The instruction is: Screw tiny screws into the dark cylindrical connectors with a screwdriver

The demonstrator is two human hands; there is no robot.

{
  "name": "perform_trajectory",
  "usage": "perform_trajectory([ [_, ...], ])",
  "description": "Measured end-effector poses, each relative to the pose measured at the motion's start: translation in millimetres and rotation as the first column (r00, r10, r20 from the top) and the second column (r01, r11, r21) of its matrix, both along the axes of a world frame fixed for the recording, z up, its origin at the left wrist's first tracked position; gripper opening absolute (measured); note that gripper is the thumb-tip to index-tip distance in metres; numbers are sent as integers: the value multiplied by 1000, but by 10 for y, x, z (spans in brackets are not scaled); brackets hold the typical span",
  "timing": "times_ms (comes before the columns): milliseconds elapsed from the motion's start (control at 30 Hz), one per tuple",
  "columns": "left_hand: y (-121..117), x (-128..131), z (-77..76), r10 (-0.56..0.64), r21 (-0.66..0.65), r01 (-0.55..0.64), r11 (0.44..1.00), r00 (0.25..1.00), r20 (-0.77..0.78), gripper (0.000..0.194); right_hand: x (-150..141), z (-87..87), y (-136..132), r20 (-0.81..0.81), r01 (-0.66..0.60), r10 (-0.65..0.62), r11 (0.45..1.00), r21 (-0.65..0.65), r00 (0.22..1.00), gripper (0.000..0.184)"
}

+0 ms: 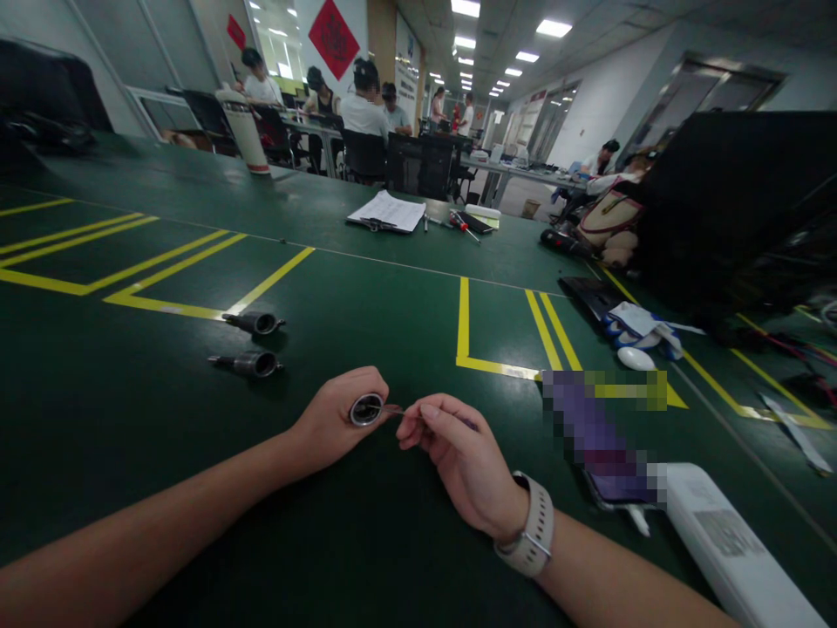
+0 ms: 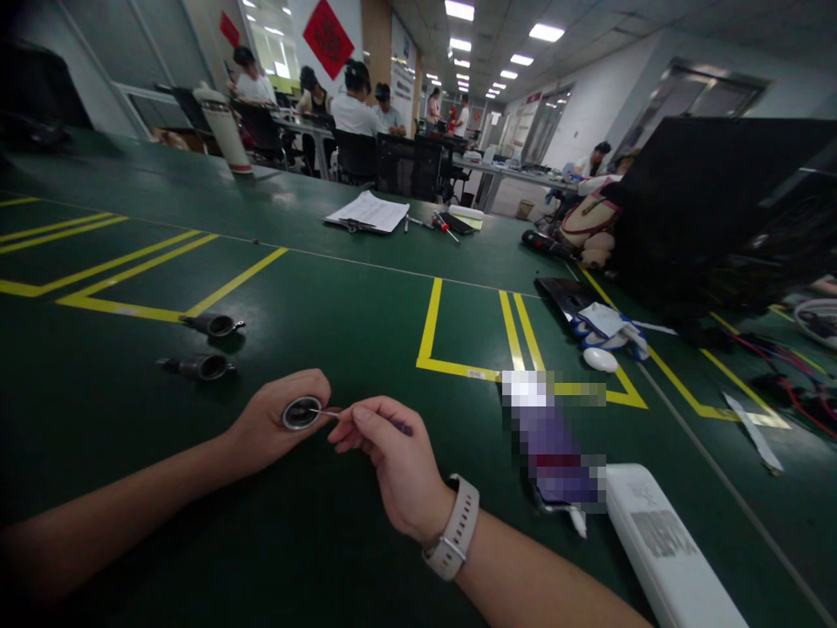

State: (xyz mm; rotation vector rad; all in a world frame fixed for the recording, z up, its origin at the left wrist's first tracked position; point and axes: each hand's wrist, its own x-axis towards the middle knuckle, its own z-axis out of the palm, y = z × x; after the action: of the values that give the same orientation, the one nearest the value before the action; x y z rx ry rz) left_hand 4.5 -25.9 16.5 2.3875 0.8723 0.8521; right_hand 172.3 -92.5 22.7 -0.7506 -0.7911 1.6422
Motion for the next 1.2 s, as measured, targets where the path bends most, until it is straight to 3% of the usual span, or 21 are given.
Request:
perform_trajectory([
  [333, 19, -18, -29, 7, 18, -5, 1000, 998, -58, 16, 12, -29, -39, 222, 70, -101, 987, 144, 970, 13],
  [600, 8, -11, -5, 12, 24, -11, 1000, 997, -72, 18, 25, -11, 19, 16, 3, -3, 1000, -24, 1000, 15],
  [800, -7, 2, 12, 9, 2, -9, 1000, 998, -67, 18, 22, -25, 38, -59, -23, 19, 997, -77, 998, 14],
  [867, -9, 4, 12, 18, 6, -18, 1000, 997, -72, 18, 18, -26, 22, -12, 26, -27, 999, -43, 1000, 14],
  [1033, -23, 11, 17, 58, -6, -59, 998, 995, -84, 17, 14, -25, -45, 277, 132, -174, 978, 164, 945, 15],
  [1200, -25, 17, 19, 53, -16, -54, 998, 997, -64, 20, 0, -15, -57, 299, 50, -95, 986, 156, 949, 15],
])
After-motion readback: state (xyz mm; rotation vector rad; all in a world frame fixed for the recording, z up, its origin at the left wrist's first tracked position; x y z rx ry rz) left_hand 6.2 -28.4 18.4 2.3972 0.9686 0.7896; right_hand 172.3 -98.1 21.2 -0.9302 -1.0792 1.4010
